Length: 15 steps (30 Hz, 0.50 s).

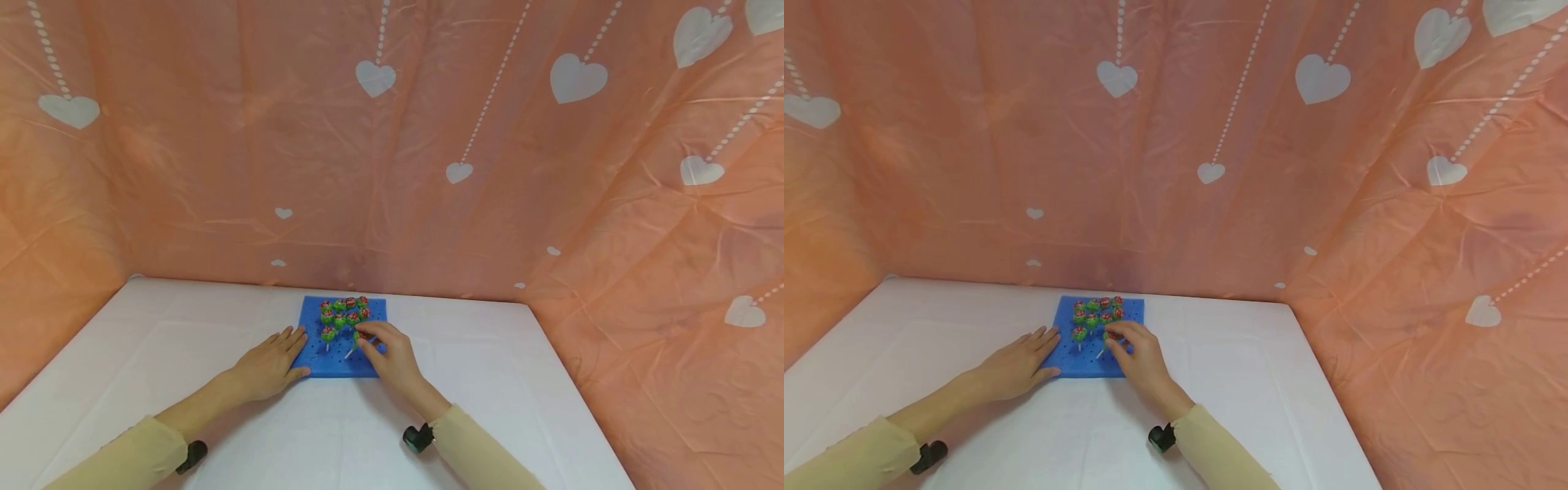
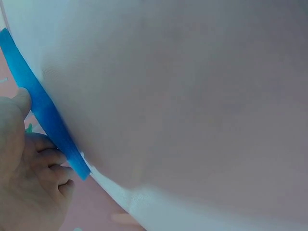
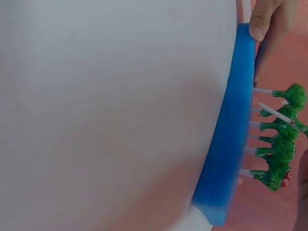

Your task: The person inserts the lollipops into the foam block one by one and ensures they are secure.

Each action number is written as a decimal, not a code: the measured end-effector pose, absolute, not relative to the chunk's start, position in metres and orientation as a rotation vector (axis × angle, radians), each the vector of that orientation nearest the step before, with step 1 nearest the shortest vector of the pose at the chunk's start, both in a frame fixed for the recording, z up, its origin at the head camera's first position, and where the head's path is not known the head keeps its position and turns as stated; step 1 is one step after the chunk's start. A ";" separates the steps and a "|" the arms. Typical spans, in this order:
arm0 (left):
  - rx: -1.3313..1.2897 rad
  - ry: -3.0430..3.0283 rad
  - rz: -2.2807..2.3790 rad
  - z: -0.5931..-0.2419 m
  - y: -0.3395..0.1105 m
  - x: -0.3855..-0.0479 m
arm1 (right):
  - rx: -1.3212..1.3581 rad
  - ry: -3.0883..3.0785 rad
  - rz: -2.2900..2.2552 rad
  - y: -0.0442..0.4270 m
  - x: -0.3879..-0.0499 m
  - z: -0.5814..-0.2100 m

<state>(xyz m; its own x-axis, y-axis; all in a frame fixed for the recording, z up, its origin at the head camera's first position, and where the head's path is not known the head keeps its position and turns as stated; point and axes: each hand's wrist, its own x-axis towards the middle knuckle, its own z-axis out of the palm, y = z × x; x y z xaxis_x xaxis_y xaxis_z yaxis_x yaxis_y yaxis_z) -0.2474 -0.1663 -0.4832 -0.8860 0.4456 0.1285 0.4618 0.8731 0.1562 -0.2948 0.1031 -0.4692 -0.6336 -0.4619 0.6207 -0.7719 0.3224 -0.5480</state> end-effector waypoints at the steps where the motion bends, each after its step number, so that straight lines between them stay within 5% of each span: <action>1: -0.716 -2.958 -0.280 -0.483 -0.166 -0.247 | 1.095 -2.243 1.220 0.102 -0.296 -0.469; 15: -0.717 -2.963 -0.292 -0.478 -0.166 -0.245 | 1.034 -2.303 1.237 0.086 -0.303 -0.468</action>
<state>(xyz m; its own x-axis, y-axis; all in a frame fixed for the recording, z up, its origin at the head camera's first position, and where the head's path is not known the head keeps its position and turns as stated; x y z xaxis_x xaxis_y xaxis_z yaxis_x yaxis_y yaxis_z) -0.2452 -0.1663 -0.4780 -0.8874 0.4448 0.1212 0.4599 0.8724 0.1657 -0.3034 0.0861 -0.4684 -0.6827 -0.4439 0.5805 -0.7290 0.3598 -0.5823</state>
